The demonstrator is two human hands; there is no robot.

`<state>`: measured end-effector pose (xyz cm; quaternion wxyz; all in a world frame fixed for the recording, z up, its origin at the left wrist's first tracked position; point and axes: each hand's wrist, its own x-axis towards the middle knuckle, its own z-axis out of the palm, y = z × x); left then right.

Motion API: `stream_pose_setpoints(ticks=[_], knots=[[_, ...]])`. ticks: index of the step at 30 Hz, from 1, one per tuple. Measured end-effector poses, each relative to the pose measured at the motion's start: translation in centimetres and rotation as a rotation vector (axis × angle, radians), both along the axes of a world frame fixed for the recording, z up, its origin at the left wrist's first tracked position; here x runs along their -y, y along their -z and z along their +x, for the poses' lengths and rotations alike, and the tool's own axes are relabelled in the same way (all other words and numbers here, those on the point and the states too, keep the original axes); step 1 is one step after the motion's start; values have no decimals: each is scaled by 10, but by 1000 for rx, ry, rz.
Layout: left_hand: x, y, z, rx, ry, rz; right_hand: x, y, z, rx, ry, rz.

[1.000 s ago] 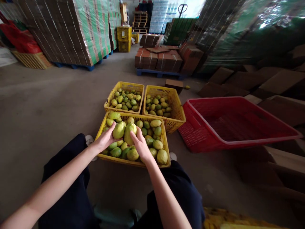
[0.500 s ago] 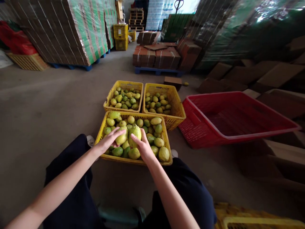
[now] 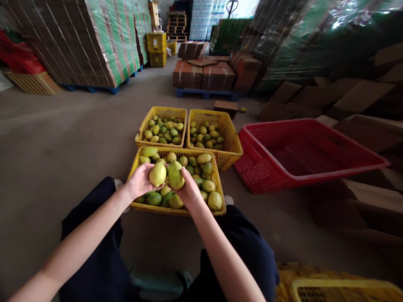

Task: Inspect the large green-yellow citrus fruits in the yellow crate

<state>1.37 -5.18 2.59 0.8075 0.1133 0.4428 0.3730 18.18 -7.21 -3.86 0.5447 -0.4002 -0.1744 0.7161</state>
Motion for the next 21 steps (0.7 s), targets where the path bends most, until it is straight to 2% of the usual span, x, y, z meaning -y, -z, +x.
stream_pose_setpoints(ticks=[2,5,7,11,17,21], knots=[[-1,1,1,-23,-30,-26,2,3,-1,-40,-83,27],[-2,4,2,-24,-56,-40,5,4,-1,-89,-154,-34],[-2,5,2,8,-83,-30,7,3,-1,-95,-152,-49],[-1,4,6,58,-154,8,9,0,-5,-79,-97,29],[1,11,9,2,-85,228,11,-3,-11,-129,-80,130],[3,12,9,-15,9,349,11,-9,-11,-74,-100,199]])
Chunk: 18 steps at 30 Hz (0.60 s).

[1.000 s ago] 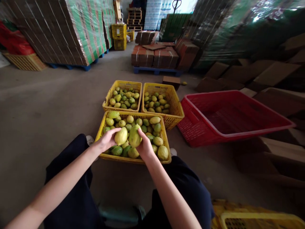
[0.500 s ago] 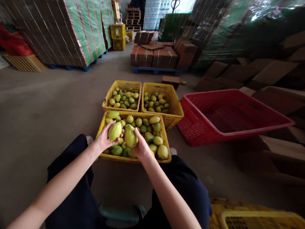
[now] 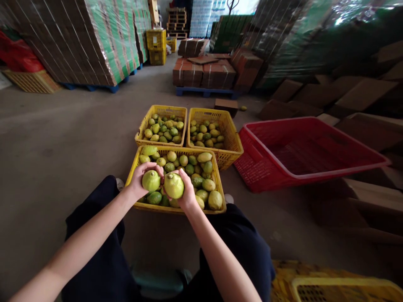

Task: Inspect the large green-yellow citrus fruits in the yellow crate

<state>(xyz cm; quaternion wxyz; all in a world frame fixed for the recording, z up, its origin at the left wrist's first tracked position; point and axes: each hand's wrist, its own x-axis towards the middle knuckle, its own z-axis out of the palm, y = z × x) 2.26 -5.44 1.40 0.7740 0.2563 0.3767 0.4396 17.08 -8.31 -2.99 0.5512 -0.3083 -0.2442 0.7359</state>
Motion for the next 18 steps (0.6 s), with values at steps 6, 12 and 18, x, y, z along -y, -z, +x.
stream_pose_setpoints(ticks=[6,12,18], knots=[[3,-6,-1,-22,78,235,1,-4,4,95,21,27],[0,-4,-1,14,35,63,-2,-3,2,-37,-26,-59],[-3,-12,6,197,-133,-266,-7,-7,-4,-166,-23,-176]])
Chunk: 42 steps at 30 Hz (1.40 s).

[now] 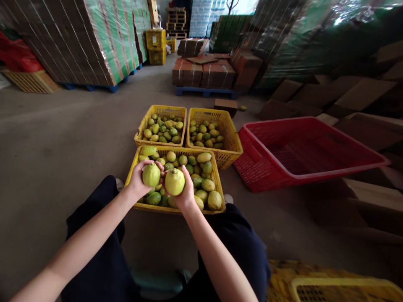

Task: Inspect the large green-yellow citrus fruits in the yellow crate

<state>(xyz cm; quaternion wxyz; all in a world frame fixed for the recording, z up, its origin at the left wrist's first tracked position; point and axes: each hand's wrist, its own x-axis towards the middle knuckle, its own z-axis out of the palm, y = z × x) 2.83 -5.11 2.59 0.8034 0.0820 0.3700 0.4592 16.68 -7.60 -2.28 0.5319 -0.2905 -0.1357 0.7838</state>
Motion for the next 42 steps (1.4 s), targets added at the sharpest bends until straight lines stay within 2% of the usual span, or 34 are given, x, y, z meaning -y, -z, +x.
stream_pose_setpoints(ticks=[3,6,8,11,13,24,28,31,39,42], knots=[[-2,-3,4,92,-121,-137,-4,-1,-1,-62,72,-27],[-4,-3,6,96,-197,-171,-6,-2,2,-91,166,-48],[-3,-2,6,82,-173,-174,-7,-3,6,-72,191,-46],[-1,0,4,75,-86,-156,-6,-6,9,-8,167,-12],[0,2,3,62,-72,-142,-5,-8,9,38,148,-16],[-4,13,3,-61,-51,-137,-12,-2,1,140,135,-236],[-3,17,3,-111,-52,-115,-13,3,3,126,118,-273],[-3,17,2,-152,-62,-122,-13,5,6,124,101,-257],[-6,18,5,-110,-62,-192,-13,4,5,145,64,-208],[-4,16,5,-140,-94,-154,-14,6,7,90,34,-195]])
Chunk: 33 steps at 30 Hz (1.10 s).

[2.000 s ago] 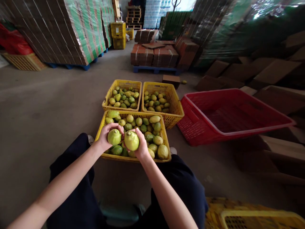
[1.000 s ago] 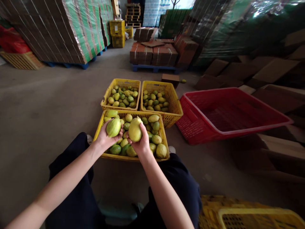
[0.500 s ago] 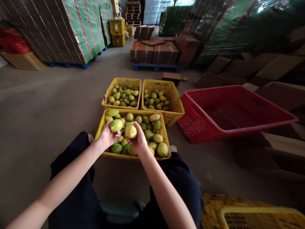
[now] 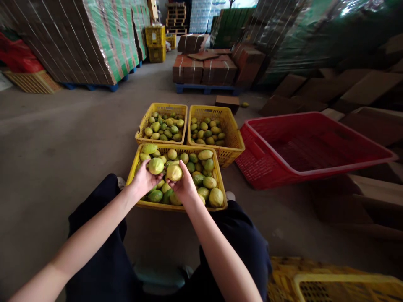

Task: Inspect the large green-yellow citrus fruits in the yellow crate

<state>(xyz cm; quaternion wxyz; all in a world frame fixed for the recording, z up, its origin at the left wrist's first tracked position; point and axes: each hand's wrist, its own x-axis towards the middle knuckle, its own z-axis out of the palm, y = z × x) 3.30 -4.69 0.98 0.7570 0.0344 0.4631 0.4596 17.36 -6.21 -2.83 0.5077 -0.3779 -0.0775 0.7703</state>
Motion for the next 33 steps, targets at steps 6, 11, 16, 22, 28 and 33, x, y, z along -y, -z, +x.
stream_pose_setpoints(ticks=[6,11,16,22,28,33], knots=[[3,-5,-1,-18,-128,241,3,-6,0,12,75,144],[2,-3,-1,-86,-139,391,11,-19,0,181,101,366],[0,-2,-6,-120,-193,376,18,-25,3,403,78,461],[0,-10,-12,47,-237,195,15,-19,2,305,127,355],[1,-14,-16,308,-107,-29,4,-15,8,127,109,213],[0,-9,-12,252,-122,10,0,-8,11,149,176,125]])
